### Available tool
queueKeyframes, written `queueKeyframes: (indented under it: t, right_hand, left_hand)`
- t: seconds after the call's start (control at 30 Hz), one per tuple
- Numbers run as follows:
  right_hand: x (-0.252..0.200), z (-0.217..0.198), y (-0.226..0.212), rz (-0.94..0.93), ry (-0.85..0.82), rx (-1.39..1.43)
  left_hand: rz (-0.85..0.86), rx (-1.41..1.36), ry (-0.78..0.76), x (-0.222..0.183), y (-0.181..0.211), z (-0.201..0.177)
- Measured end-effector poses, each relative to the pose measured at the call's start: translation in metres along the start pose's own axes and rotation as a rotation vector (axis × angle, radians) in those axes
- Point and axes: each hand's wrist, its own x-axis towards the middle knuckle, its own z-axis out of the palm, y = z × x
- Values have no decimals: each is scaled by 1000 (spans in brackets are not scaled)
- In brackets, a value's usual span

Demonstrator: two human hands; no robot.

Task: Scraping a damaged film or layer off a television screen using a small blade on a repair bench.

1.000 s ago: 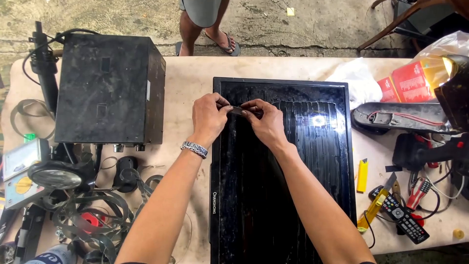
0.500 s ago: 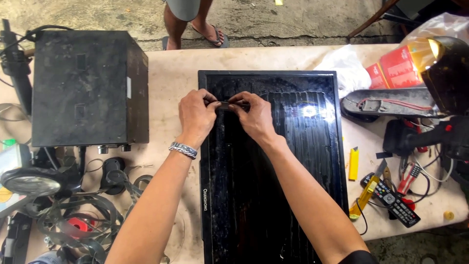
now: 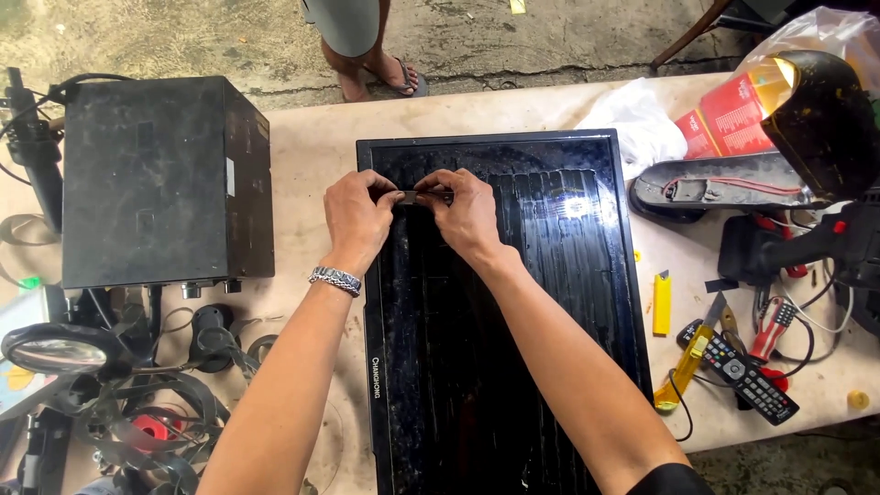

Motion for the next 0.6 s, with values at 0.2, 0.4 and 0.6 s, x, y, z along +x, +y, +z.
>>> queueKeyframes:
  t: [0.2,0.4,0.6]
  right_hand:
    - [10,-6,0,-5,-91,-41]
    - [15,-8,-11,-16,-98,-5]
    - [13,-11,-8,-53,-92,-56]
  left_hand:
    - [48,1,-59,17,-1,4]
    - [46,46,-83,19,1,-2]
    - [86,32,-133,23,0,2]
